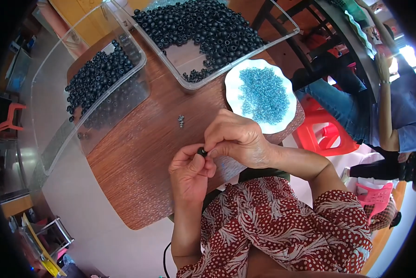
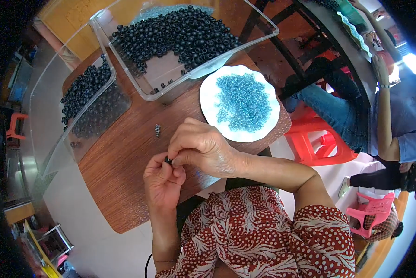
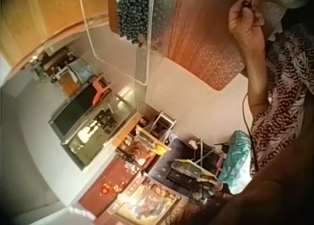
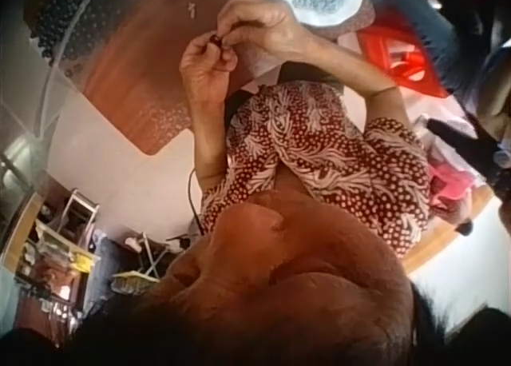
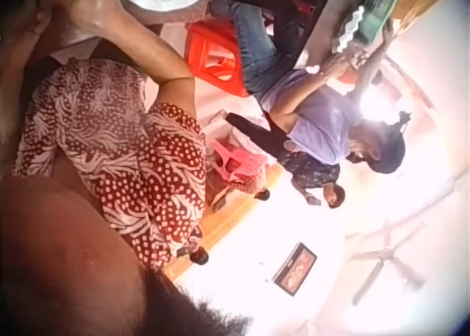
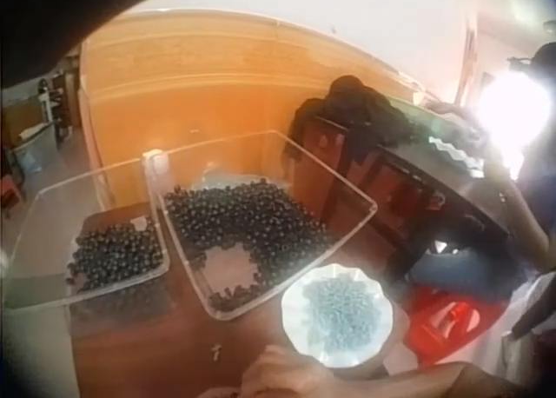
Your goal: The recorder is sorting and assembling small black components with blue and silver parts at a table.
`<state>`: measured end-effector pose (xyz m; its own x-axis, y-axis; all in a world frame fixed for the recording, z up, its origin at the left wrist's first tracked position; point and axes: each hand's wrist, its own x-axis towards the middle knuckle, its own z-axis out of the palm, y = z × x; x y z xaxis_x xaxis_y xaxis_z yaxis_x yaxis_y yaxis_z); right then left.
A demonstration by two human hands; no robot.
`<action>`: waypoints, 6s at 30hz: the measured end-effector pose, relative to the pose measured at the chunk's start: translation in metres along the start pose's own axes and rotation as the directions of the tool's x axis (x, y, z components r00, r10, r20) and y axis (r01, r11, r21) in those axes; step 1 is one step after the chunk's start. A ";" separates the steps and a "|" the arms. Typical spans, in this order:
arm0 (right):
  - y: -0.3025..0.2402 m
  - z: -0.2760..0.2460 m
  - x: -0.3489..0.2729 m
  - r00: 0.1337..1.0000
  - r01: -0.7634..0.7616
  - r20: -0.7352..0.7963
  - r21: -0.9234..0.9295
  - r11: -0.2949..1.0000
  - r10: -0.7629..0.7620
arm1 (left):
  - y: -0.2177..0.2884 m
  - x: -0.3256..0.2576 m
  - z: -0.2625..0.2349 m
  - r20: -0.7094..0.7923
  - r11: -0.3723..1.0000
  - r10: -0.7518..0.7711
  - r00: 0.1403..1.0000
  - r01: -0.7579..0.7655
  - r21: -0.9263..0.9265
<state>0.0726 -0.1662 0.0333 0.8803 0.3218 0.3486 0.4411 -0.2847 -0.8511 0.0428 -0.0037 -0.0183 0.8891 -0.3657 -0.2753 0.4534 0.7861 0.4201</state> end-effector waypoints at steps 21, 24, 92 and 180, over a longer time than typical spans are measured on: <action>-0.026 -0.041 0.016 0.925 -0.300 0.242 -0.008 0.954 0.293 | 0.006 0.009 0.018 0.057 0.995 -0.062 0.996 0.057 0.077; -0.038 -0.077 0.044 0.974 -0.189 0.133 0.014 0.982 0.186 | 0.012 0.018 0.018 0.106 0.994 -0.082 0.991 0.074 0.082; -0.026 -0.025 -0.008 0.958 -0.274 0.157 0.271 0.923 0.239 | -0.008 -0.013 0.024 0.037 1.000 0.013 0.999 -0.013 -0.008; -0.120 0.046 -0.039 0.512 -0.859 -0.802 -0.469 -0.207 -0.308 | -0.042 -0.028 0.148 0.996 -0.320 0.046 -0.071 -0.946 -0.053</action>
<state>-0.0225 -0.1025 0.1036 0.4551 -0.4718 0.7552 -0.7655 -0.6406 0.0611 0.0080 -0.1002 0.0996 0.0202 -0.4341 0.9006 -0.9895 0.1204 0.0802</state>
